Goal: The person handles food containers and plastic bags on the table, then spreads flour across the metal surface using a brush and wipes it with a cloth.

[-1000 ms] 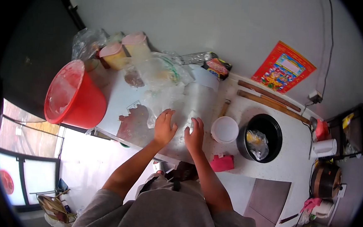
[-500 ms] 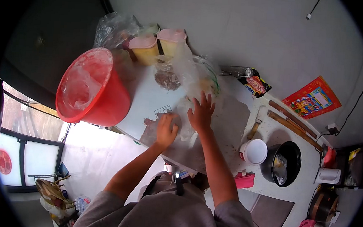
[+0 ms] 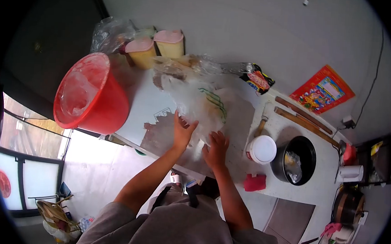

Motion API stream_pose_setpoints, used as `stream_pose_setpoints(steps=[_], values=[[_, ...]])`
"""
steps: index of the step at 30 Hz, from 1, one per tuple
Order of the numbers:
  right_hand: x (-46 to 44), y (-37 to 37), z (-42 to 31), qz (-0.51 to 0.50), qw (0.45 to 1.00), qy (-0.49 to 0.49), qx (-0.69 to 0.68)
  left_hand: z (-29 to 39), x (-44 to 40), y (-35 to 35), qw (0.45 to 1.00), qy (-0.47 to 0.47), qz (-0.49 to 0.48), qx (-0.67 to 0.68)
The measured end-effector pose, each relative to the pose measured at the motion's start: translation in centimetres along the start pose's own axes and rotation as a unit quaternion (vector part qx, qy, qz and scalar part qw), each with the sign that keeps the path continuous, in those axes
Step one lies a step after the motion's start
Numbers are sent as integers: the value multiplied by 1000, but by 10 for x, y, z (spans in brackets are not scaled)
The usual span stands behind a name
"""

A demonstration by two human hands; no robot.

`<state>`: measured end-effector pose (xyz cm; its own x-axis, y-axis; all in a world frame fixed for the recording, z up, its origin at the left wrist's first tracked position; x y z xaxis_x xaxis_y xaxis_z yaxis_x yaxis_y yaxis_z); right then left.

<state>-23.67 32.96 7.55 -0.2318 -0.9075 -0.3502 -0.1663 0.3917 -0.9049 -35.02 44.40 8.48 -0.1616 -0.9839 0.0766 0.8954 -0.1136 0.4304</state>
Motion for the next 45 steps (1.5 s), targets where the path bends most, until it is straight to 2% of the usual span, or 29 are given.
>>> stream_pose_setpoints(steps=[1, 4, 7, 10, 11, 14, 15, 17, 18, 19, 22, 24, 25, 26, 28, 30, 31, 34, 35, 36, 38, 39, 41, 42, 44, 45], values=[[10, -3, 6, -1, 1000, 6, 4, -2, 7, 7, 999, -28, -14, 32], [33, -19, 27, 48, 998, 3, -37, -9, 31, 26, 974, 13, -126, -186], [44, -37, 43, 86, 960, 130, -233, -18, 61, 52, 920, 215, -222, -240], [38, -58, 42, 175, 894, 180, -372, -23, 91, 66, 897, 189, -307, -255], [36, -65, 38, 214, 887, 194, -359, -22, 99, 66, 897, 121, -337, -258], [49, -42, 71, 40, 948, 201, -244, -31, 105, 58, 906, 79, -328, -257], [51, -47, 73, 71, 954, 196, -213, -28, 105, 56, 904, 130, -314, -260], [55, -55, 71, 133, 962, 184, -153, -24, 100, 44, 938, 150, -193, -247], [57, -62, 68, 162, 955, 189, -164, -20, 98, 41, 949, 158, -131, -239], [59, -73, 66, 190, 946, 194, -176, -16, 95, 40, 948, 205, -65, -233], [65, -79, 68, 233, 934, 201, -180, 9, 85, 51, 921, 297, 27, -249], [67, -78, 68, 236, 922, 221, -212, 7, 73, 52, 937, 259, -31, -233], [67, -74, 69, 221, 931, 212, -198, 1, 66, 50, 947, 207, -72, -234], [68, -67, 72, 206, 939, 203, -184, -4, 60, 49, 953, 153, -111, -238], [60, -71, 64, 187, 959, 157, -145, -23, 51, 43, 942, -26, -211, -259], [48, -75, 51, 175, 977, 80, -92, -25, 58, 48, 900, 174, -251, -311], [46, -70, 46, 111, 985, 93, -94, -24, 64, 51, 864, 271, -267, -330], [41, -49, 44, 188, 975, 26, -115, -36, 69, 54, 919, 114, -339, -165], [37, -40, 47, 142, 984, 6, -104, -41, 73, 53, 945, 23, -317, -78], [30, -35, 47, 97, 991, -14, -92, -41, 74, 49, 948, 8, -312, -57], [27, -30, 43, 93, 985, 6, -142, -40, 72, 42, 954, -22, -299, -14], [30, -19, 47, 57, 978, 42, -195, -39, 71, 40, 958, -35, -282, 30], [29, -1, 50, 92, 982, 39, -158, -33, 67, 37, 960, -60, -246, 116], [29, 6, 50, 110, 983, 37, -139, -24, 66, 35, 970, 25, -240, 14], [32, 14, 57, 156, 980, 55, -112, -3, 63, 29, 938, 193, -219, -189], [30, 21, 63, 176, 977, 60, -107, -16, 52, 16, 933, 180, -240, -200]])
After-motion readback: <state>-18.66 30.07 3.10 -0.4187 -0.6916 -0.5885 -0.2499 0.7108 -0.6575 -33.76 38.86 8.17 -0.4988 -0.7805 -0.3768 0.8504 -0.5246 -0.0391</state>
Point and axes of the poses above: each hand's wrist, its own x-axis away from the middle knuckle, its own y-axis out of the palm, z = x × y, the point moved 3 cm from there along -x, towards the middle knuckle, and after that the axes turned 14 degrees about x, right-handed, at the moved point
